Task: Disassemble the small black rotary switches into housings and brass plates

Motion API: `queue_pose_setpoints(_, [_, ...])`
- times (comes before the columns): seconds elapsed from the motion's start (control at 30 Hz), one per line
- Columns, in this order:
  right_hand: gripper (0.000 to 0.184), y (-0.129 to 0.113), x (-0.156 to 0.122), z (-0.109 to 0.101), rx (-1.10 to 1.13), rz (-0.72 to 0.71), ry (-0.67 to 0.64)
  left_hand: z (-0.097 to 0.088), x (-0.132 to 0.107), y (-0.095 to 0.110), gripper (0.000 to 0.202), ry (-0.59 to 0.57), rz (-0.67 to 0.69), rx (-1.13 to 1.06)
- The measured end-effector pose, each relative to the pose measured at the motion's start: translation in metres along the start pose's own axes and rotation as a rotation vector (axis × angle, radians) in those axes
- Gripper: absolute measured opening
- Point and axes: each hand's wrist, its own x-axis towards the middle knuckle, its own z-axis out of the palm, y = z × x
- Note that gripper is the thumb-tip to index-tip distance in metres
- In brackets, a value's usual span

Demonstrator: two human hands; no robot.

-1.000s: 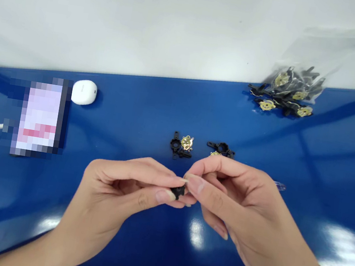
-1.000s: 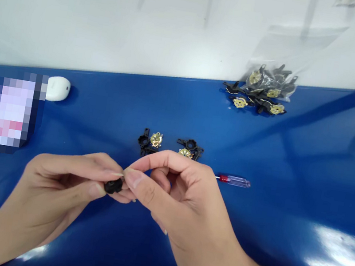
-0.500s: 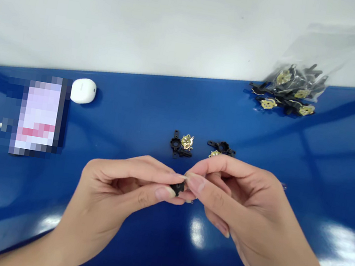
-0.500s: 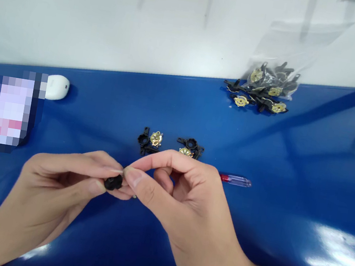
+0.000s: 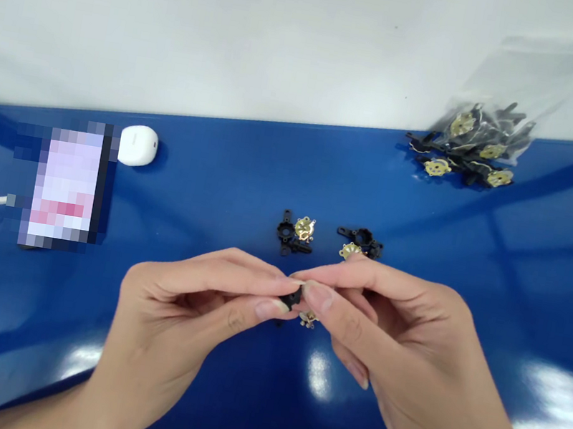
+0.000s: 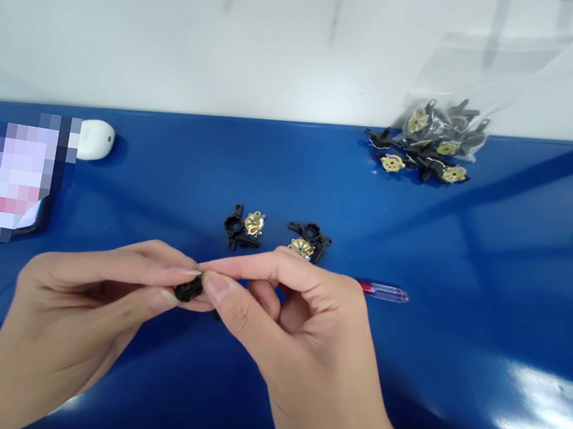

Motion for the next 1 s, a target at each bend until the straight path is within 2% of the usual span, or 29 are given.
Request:
queue_pose_setpoints(0.13, [0.007,0.003,-0.004,-0.001,0.010,-0.016,0.002,0.001,-0.001,-0.001,0.015,0.028,-0.024,-0.018])
queue_pose_setpoints(0.37, [0.014,0.002,-0.006,0.010,0.166,0.108,0.013,0.005,0.003,-0.003,0.016,0.076,-0.044,-0.122])
queue_pose_setpoints(0.63, [0.018,0.002,-0.004,0.018,0.089,0.019,0.063,0.005,0.000,-0.003,0.013,0.123,-0.015,-0.091])
queue_pose_setpoints(0.83, [0.014,0.002,-0.005,0.021,0.152,0.042,0.036,0.006,-0.003,-0.003,0.019,0.128,0.027,-0.081])
queue_pose_setpoints(1.0, [0.016,0.008,-0.004,0.021,0.194,0.031,0.015,0.005,-0.005,-0.002,0.015,0.125,0.040,-0.073])
